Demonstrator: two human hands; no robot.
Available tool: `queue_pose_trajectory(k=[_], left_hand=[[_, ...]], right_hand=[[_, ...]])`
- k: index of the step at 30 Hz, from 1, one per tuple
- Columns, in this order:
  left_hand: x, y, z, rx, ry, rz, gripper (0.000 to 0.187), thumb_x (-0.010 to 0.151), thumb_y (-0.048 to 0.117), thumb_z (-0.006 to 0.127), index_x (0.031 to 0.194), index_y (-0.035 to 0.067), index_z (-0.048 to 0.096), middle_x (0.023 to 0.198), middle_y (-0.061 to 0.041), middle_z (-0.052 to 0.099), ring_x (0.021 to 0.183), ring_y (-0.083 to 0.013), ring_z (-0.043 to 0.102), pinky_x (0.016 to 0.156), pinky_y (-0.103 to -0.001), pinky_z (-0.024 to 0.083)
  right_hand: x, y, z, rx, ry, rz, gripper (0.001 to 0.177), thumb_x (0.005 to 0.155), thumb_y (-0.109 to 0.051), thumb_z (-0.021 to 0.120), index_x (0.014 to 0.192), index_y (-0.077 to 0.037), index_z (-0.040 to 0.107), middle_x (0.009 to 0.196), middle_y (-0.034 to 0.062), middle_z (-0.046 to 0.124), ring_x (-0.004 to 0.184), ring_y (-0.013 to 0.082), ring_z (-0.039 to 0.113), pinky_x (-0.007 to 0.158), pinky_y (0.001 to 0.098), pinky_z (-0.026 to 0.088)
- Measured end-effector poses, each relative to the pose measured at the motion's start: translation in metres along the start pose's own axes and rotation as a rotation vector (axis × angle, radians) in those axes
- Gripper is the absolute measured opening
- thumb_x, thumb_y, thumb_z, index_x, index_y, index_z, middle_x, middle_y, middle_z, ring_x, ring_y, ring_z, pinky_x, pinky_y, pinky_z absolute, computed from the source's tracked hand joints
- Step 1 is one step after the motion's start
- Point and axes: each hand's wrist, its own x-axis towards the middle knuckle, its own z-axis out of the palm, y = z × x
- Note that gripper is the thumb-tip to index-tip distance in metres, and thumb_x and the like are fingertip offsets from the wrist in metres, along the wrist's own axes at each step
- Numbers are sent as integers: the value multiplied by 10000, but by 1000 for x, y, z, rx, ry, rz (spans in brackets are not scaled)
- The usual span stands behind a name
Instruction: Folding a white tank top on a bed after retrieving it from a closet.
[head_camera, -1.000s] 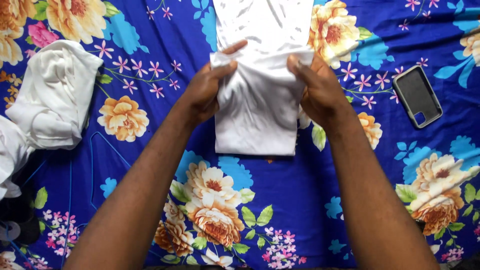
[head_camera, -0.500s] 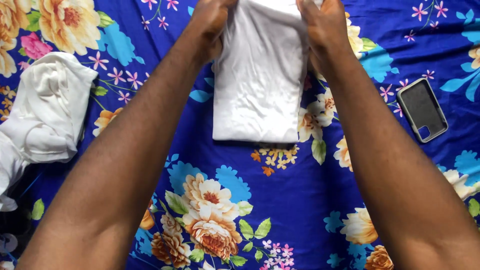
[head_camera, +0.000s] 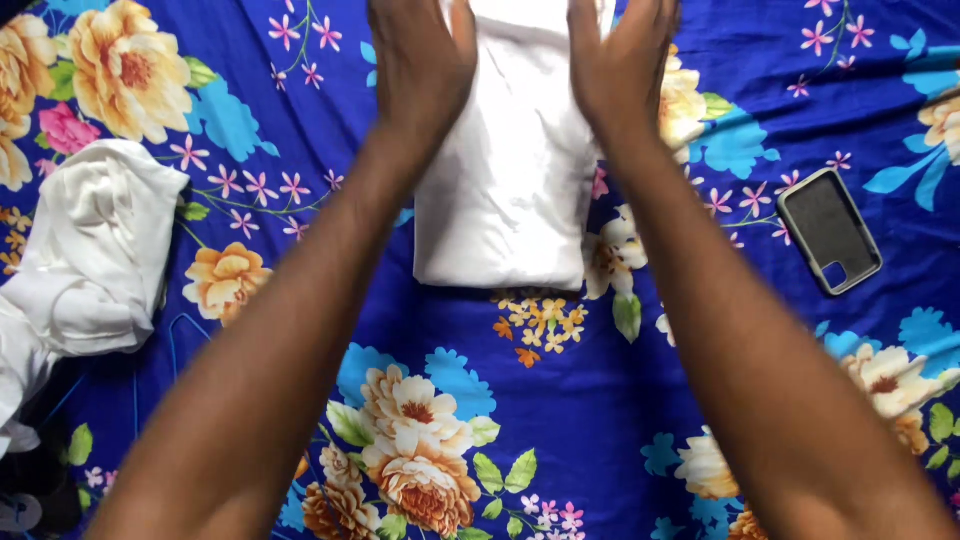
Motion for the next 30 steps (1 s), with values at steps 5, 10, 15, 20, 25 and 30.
queue_pose_trajectory(k=[5,10,15,20,25,30], left_hand=[[-78,50,-33,52,-197,263,594,1047,93,551,1610,33,370,1654,-272,293,1557,-458,286,1314,-516,269],[-122,32,-35,195,-361,178,633,1079,260,514,1648,93,294,1715,-221,154,1601,-428,141,1293,-581,164],[-139,24,-59,306,-354,104,658,1126,383,496,1674,106,259,1733,-217,115,1612,-422,95,1298,-593,134],[-146,16,-67,334,-327,57,692,1116,368,520,1674,80,231,1718,-260,83,1601,-450,89,1297,-582,141],[-146,39,-57,374,-317,67,767,1007,169,527,1680,15,194,1734,-276,80,1625,-441,89,1324,-576,143],[-161,44,-44,228,-335,156,783,974,141,540,1679,51,211,1747,-232,106,1639,-408,95,1336,-567,158]], right_hand=[[-96,-26,5,-368,-5,-457,627,1132,-243,544,1631,38,289,1726,262,259,1606,375,231,1349,457,200],[-153,-46,17,-538,-242,-324,647,1134,-365,393,1658,-6,270,1742,208,180,1645,371,138,1332,543,120],[-170,-47,8,-667,-295,-280,826,1067,-582,404,1644,-22,212,1717,197,107,1597,347,51,1279,560,70],[-176,-43,-8,-741,-229,-160,803,1098,-523,419,1649,-3,153,1744,168,87,1620,321,36,1293,574,52],[-180,-31,-7,-688,-53,-153,698,1114,-313,432,1669,8,157,1748,195,90,1630,351,54,1306,579,86],[-194,-29,14,-583,-69,-319,638,1129,-247,417,1676,-10,189,1767,192,107,1682,320,112,1377,558,143]])
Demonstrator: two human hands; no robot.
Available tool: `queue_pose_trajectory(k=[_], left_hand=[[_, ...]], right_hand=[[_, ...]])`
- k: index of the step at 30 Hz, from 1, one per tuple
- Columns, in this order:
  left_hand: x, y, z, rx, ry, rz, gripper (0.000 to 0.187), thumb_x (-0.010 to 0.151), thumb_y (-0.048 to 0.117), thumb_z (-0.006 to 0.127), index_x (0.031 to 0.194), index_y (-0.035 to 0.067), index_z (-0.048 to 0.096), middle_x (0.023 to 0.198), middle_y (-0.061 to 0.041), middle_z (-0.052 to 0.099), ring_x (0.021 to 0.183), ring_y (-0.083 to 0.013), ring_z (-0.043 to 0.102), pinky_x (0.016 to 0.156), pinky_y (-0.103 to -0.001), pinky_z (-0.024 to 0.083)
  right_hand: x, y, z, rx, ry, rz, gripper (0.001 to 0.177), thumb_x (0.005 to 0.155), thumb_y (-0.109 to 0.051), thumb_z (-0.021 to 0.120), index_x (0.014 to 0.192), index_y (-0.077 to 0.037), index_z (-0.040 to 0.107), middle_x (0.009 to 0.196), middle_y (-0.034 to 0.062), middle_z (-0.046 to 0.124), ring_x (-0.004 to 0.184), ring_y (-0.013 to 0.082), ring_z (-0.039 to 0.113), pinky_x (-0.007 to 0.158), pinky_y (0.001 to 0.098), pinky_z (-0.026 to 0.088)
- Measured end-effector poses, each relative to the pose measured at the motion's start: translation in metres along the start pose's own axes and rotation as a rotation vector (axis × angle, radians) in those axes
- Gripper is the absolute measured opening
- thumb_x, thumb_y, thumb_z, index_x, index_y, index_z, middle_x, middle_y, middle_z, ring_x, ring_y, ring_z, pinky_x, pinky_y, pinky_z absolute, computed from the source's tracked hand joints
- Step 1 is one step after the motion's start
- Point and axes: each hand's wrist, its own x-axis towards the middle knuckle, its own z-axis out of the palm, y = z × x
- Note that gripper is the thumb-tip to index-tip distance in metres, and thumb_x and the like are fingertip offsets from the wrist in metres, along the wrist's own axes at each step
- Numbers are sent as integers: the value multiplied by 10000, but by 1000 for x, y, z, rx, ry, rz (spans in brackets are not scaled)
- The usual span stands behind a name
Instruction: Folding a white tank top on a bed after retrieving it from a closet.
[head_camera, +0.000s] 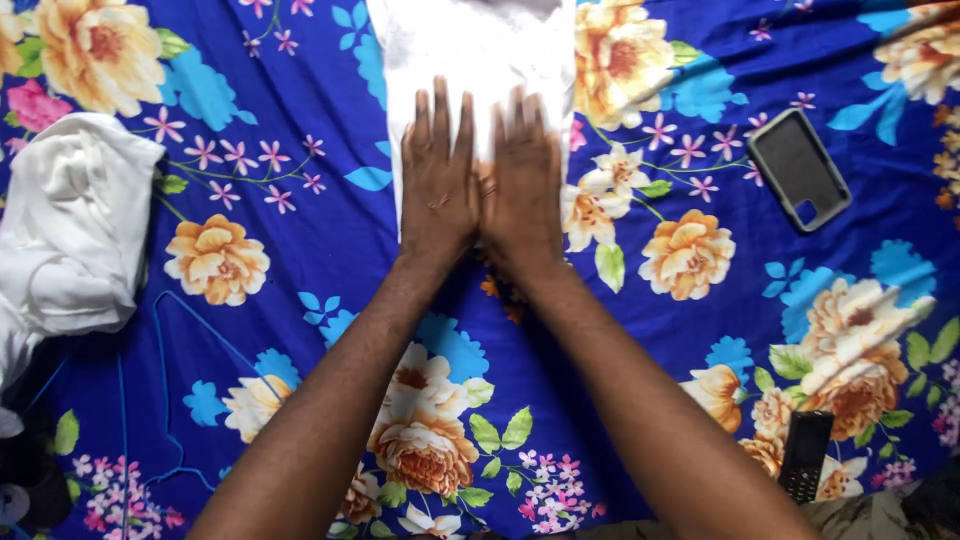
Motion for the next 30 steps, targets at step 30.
queue_pose_trajectory(k=[30], left_hand=[[-73,-6,-18,0,-94,115,800,860,-17,554,1626,50,334,1709,-194,245,1596,-377,201,1271,-546,235]], right_hand=[[-66,-16,-40,-33,-191,-34,791,849,-52,607,1593,-17,339,1694,198,229,1595,365,149,1267,557,195]])
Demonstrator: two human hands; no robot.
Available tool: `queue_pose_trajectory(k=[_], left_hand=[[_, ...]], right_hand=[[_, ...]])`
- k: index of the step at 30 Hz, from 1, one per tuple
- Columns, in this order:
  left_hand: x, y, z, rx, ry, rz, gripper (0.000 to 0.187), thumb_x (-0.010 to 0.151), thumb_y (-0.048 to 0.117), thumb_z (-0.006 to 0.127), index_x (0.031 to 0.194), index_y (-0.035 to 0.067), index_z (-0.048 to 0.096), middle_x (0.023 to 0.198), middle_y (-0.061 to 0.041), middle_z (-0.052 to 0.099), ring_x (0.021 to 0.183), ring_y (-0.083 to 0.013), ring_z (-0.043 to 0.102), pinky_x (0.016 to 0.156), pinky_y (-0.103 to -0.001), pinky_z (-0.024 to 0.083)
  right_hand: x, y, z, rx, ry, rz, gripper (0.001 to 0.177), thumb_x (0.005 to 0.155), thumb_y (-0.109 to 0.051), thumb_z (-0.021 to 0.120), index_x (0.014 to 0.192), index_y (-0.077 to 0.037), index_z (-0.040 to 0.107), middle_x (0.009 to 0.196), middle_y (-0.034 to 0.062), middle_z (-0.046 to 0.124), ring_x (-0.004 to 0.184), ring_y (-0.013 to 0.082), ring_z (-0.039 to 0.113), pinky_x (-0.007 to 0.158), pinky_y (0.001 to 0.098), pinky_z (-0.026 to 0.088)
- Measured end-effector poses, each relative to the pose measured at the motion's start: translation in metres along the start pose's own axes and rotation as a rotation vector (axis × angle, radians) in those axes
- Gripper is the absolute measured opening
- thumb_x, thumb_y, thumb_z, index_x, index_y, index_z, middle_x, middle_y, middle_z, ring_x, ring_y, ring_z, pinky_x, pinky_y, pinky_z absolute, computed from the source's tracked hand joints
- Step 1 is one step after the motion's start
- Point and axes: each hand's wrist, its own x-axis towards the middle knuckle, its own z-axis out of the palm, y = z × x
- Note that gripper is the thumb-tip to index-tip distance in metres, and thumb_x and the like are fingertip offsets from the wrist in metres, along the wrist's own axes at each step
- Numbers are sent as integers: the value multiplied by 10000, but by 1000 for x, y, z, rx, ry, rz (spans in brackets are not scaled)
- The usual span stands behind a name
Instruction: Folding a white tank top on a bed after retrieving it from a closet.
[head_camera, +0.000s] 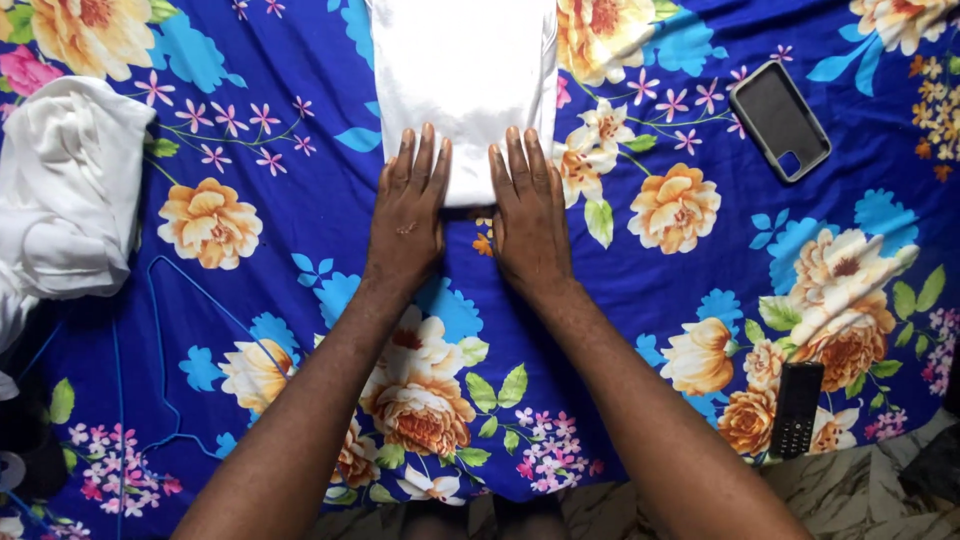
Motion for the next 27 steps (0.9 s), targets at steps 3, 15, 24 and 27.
queue_pose_trajectory(k=[3,15,24,27], left_hand=[[-3,5,-11,6,19,-1,745,886,-30,516,1610,32,354,1692,-202,295,1584,-376,239,1267,-539,239],[-60,50,-45,-137,-178,-72,706,816,77,542,1501,-41,417,1574,-267,385,1497,-438,313,1213,-552,251],[49,-17,13,-123,121,-68,820,905,107,544,1666,46,244,1738,-217,206,1638,-392,176,1325,-524,215],[73,-45,28,46,209,-18,714,1059,195,547,1680,47,230,1738,-209,172,1630,-387,144,1338,-534,182]], right_hand=[[-4,2,-1,57,40,-20,668,926,-32,561,1572,-7,391,1670,206,320,1586,357,202,1259,551,209],[-80,-31,-21,80,-98,7,642,857,-92,509,1491,-10,450,1628,199,395,1570,344,271,1276,529,184],[41,-11,26,33,119,-43,623,1085,-204,482,1634,31,305,1735,247,206,1645,397,156,1334,543,150],[75,7,40,-49,128,-21,683,1093,-300,515,1648,11,267,1727,235,165,1614,390,120,1297,574,130]])
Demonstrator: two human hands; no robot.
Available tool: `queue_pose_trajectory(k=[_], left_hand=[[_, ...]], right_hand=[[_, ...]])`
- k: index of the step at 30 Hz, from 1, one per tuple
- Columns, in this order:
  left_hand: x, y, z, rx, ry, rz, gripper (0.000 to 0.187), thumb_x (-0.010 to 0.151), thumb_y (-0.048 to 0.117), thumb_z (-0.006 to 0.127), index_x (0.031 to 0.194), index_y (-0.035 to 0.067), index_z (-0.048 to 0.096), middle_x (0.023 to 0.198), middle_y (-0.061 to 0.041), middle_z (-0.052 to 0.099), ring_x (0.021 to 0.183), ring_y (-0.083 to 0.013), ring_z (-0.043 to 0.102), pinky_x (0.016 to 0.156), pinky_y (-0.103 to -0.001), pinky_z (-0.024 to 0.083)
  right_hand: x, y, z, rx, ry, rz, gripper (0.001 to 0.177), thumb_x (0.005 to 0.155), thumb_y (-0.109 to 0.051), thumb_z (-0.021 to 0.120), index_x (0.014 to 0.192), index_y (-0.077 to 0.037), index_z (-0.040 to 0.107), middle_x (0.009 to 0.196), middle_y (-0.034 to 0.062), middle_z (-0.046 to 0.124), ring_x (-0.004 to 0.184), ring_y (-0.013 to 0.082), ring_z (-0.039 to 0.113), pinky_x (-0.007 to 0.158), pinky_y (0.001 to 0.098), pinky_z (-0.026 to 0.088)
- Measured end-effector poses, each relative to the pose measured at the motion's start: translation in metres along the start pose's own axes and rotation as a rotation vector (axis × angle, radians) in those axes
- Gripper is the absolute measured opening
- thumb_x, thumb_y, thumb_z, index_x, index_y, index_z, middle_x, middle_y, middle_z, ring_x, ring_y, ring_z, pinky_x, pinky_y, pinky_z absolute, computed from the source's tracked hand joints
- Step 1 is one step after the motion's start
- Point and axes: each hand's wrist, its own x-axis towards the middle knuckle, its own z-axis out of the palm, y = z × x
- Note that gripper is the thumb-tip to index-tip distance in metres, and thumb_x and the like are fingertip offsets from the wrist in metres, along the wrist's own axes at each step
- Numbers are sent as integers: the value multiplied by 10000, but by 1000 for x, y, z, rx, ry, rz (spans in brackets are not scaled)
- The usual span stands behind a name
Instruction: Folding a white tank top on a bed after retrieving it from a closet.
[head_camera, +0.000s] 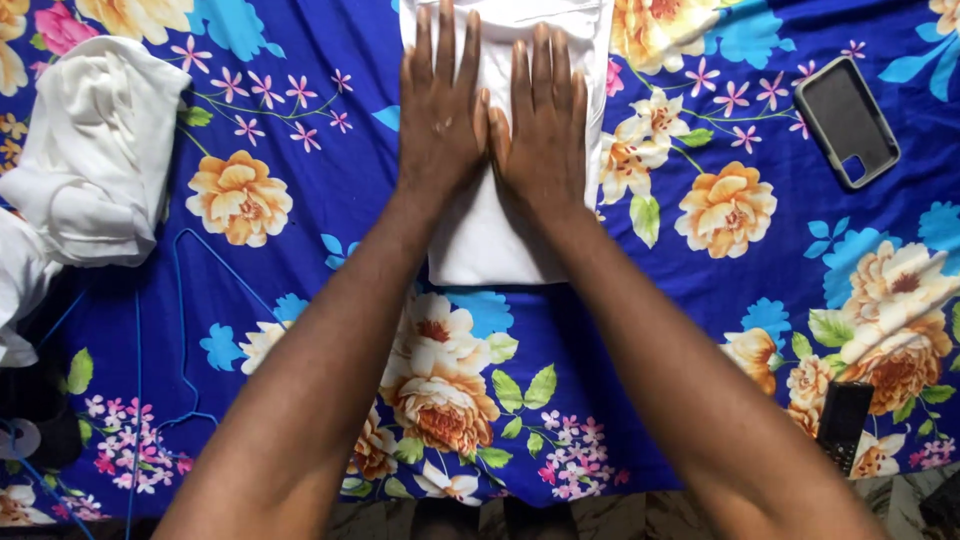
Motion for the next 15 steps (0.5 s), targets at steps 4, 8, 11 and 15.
queue_pose_trajectory(k=[4,8,11,15], left_hand=[[11,-18,-1,101,-53,-9,718,1093,315,580,1688,90,246,1728,-210,155,1613,-390,121,1314,-571,148],[11,-15,-15,66,-80,-23,774,1077,418,647,1694,160,256,1733,-200,179,1616,-380,126,1318,-572,148],[15,-16,-13,43,-64,-62,818,1038,438,663,1679,151,244,1716,-201,187,1608,-380,134,1315,-564,161],[14,-18,-14,37,-34,-37,817,1052,412,692,1682,136,251,1710,-207,199,1601,-389,159,1298,-568,172]], right_hand=[[19,13,8,-85,-37,-53,709,1128,-392,512,1672,-36,229,1733,206,148,1622,355,111,1307,571,121],[23,13,0,-100,-111,-45,727,1134,-451,496,1671,-48,219,1730,195,148,1616,340,116,1308,547,103],[27,15,1,-52,-16,-33,793,1153,-488,511,1660,35,197,1739,206,143,1633,352,105,1341,531,97],[33,9,-7,-115,-60,94,808,1114,-480,514,1612,78,207,1704,250,141,1591,386,96,1288,557,90]])
